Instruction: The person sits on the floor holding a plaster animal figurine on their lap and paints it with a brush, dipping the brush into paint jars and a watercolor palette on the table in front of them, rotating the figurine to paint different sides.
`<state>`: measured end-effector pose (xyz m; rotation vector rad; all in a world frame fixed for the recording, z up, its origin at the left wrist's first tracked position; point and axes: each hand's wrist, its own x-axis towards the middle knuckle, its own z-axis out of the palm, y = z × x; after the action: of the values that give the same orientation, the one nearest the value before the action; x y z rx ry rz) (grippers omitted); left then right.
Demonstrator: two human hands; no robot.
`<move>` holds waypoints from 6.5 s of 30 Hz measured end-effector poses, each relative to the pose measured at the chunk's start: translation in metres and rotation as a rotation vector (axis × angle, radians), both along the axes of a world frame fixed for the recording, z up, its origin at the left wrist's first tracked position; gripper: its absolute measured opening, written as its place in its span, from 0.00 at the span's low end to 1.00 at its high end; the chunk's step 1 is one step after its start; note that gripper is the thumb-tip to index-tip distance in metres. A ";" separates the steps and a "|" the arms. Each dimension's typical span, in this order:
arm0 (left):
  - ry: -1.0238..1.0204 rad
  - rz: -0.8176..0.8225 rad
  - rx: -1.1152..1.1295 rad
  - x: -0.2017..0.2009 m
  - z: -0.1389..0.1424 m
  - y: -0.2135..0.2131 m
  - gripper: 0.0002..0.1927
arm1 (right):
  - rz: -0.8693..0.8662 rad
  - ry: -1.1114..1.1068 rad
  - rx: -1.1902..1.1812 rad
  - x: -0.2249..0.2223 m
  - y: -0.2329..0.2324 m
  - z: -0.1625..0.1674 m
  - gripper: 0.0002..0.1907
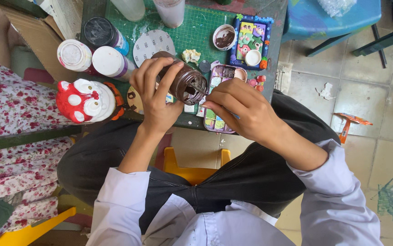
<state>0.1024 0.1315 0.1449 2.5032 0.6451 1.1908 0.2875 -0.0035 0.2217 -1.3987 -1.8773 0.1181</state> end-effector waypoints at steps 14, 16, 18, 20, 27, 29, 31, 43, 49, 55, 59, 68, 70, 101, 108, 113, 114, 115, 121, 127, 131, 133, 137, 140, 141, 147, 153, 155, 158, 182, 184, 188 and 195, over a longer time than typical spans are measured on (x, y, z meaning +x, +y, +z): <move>-0.002 0.019 -0.058 0.002 -0.006 0.004 0.36 | -0.170 0.501 -0.115 0.022 -0.016 -0.014 0.06; -0.031 0.025 -0.117 0.004 -0.009 0.007 0.36 | -0.199 0.778 -0.112 0.031 -0.022 -0.021 0.12; -0.055 0.045 -0.180 0.005 -0.014 0.011 0.37 | -0.192 1.012 -0.101 0.040 -0.026 -0.027 0.15; -0.080 0.075 -0.242 0.007 -0.022 0.016 0.38 | -0.149 1.197 -0.078 0.049 -0.029 -0.033 0.15; -0.250 0.185 -0.461 0.022 -0.048 0.048 0.41 | -0.162 1.337 0.021 0.057 -0.043 -0.051 0.18; -0.284 0.215 -0.571 0.024 -0.052 0.055 0.41 | -0.171 1.334 0.015 0.057 -0.047 -0.053 0.19; -0.271 0.236 -0.562 0.024 -0.053 0.058 0.40 | -0.182 1.331 0.018 0.057 -0.049 -0.054 0.19; -0.179 0.300 -0.596 0.037 -0.054 0.052 0.47 | -0.157 1.351 -0.052 0.047 -0.047 -0.059 0.20; -0.033 0.288 -0.558 -0.005 -0.052 -0.004 0.52 | -0.144 1.534 -0.083 0.043 -0.052 -0.066 0.20; -0.266 0.607 -0.560 -0.100 -0.068 -0.062 0.33 | -0.182 1.685 -0.088 0.044 -0.061 -0.076 0.22; -0.179 0.725 -0.462 -0.138 -0.083 -0.017 0.60 | -0.136 1.689 -0.084 0.038 -0.068 -0.079 0.22; -0.170 0.583 -0.455 -0.127 -0.081 0.023 0.63 | -0.145 1.651 -0.168 0.025 -0.071 -0.082 0.18; -0.234 0.538 -0.486 -0.127 -0.078 0.026 0.62 | -0.129 1.646 -0.170 0.025 -0.071 -0.081 0.18; -0.737 -0.156 -1.403 -0.089 -0.051 -0.141 0.49 | 0.101 1.035 0.126 -0.024 -0.099 -0.044 0.18; -0.541 -0.026 -1.312 -0.056 -0.026 -0.164 0.43 | -0.002 0.822 0.244 -0.024 -0.100 -0.036 0.20; -0.602 -0.008 -1.206 -0.041 -0.010 -0.162 0.51 | 0.003 0.667 0.269 -0.025 -0.098 -0.034 0.20; -0.578 -0.001 -1.171 -0.040 -0.007 -0.160 0.52 | 0.002 0.664 0.265 -0.026 -0.097 -0.033 0.20; -0.604 -0.018 -1.177 -0.039 -0.005 -0.158 0.53 | 0.004 0.659 0.262 -0.026 -0.097 -0.033 0.20; -0.613 -0.012 -1.246 -0.039 -0.005 -0.159 0.49 | 0.026 0.609 0.226 -0.027 -0.097 -0.032 0.20; -0.569 0.034 -1.220 -0.043 -0.015 -0.167 0.47 | -0.045 0.584 0.290 -0.025 -0.092 -0.032 0.19; -0.584 0.007 -1.318 -0.043 -0.017 -0.167 0.45 | 0.113 0.420 0.182 -0.025 -0.101 -0.022 0.19; -0.589 0.002 -1.351 -0.042 -0.017 -0.167 0.45 | 0.173 0.418 0.170 -0.024 -0.102 -0.019 0.18; -0.585 0.004 -1.365 -0.043 -0.019 -0.169 0.43 | -0.026 0.432 0.187 -0.024 -0.099 -0.023 0.18; -0.600 -0.011 -1.422 -0.043 -0.021 -0.170 0.42 | -0.042 0.479 0.241 -0.024 -0.097 -0.024 0.17; -0.609 -0.014 -1.439 -0.043 -0.021 -0.170 0.42 | 0.037 0.453 0.208 -0.024 -0.098 -0.023 0.16; -0.657 -0.040 -1.434 -0.043 -0.022 -0.170 0.44 | 0.144 0.382 0.131 -0.023 -0.100 -0.013 0.15; -0.693 -0.111 -1.537 -0.045 -0.024 -0.171 0.38 | 0.060 0.449 0.150 -0.023 -0.102 -0.012 0.15; -0.670 -0.109 -1.522 -0.045 -0.026 -0.172 0.37 | 0.247 0.398 0.105 -0.022 -0.104 -0.011 0.15; -0.691 -0.124 -1.543 -0.045 -0.029 -0.174 0.37 | 0.198 0.377 0.105 -0.022 -0.103 -0.010 0.14; -0.876 -0.172 -1.621 -0.041 -0.049 -0.184 0.47 | 0.295 0.255 0.101 -0.019 -0.107 -0.002 0.17; -0.882 -0.167 -1.599 -0.041 -0.050 -0.185 0.48 | 0.295 0.247 0.090 -0.018 -0.108 -0.003 0.16; -0.897 -0.177 -1.581 -0.041 -0.052 -0.186 0.49 | 0.057 0.337 0.046 -0.017 -0.109 -0.003 0.15; -0.873 -0.161 -1.552 -0.043 -0.053 -0.186 0.48 | 0.225 0.257 0.077 -0.019 -0.108 -0.001 0.17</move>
<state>0.0595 -0.0548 0.0924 0.6522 0.6515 0.9204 0.2683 -0.1114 0.2209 -1.0631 -1.7970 0.3183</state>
